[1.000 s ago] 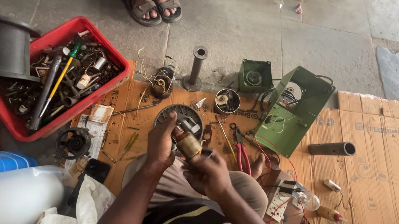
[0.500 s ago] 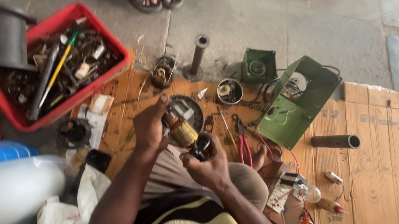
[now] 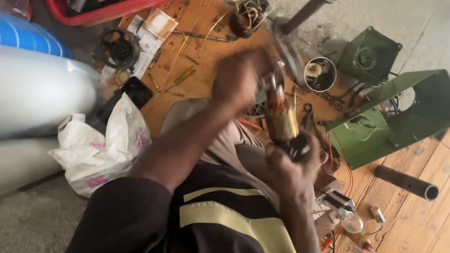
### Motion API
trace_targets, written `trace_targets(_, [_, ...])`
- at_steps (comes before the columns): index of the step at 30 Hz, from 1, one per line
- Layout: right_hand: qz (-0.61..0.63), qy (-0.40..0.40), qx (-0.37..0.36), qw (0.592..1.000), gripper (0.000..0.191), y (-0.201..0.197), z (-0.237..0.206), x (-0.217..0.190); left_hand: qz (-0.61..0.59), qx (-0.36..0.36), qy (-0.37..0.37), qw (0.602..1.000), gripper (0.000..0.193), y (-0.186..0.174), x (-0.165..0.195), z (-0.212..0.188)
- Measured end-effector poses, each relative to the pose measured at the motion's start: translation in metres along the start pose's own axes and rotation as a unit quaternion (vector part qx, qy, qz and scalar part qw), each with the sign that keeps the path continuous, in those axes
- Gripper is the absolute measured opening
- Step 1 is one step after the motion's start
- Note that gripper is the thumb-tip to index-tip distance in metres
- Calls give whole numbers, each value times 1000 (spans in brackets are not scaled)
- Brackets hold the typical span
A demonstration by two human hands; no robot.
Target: The person sits on the floor and works on a small electric motor, using pliers to grip parts while pulling the armature and fan blade from the housing. They turn the armature in their hands, fit components onto the fan wheel, and pick small parts from the cardboard-covered work area.
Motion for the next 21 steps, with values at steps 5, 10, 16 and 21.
trace_targets(5, [262,84,-58,960,50,-9,-18,31,-92,54,138,985,37,-90,90,39])
trace_targets(10, [345,181,-10,921,44,-14,-13,69,-18,110,21,994,33,-143,23,38])
trace_targets(16, [383,235,-29,893,39,-8,24,51,69,93,-135,984,30,-96,-70,20])
trace_targets(21, [250,361,-27,898,54,2,91,48,449,-97,35,888,55,-75,-86,14])
Point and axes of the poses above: each hand's wrist, its own z-axis towards the middle knuckle, its own y-axis out of the palm, x = y × z, the point moved 5 cm from there along z, towards the middle knuckle, and after that the axes turned 7 degrees about -z, right-handed, at the moved point
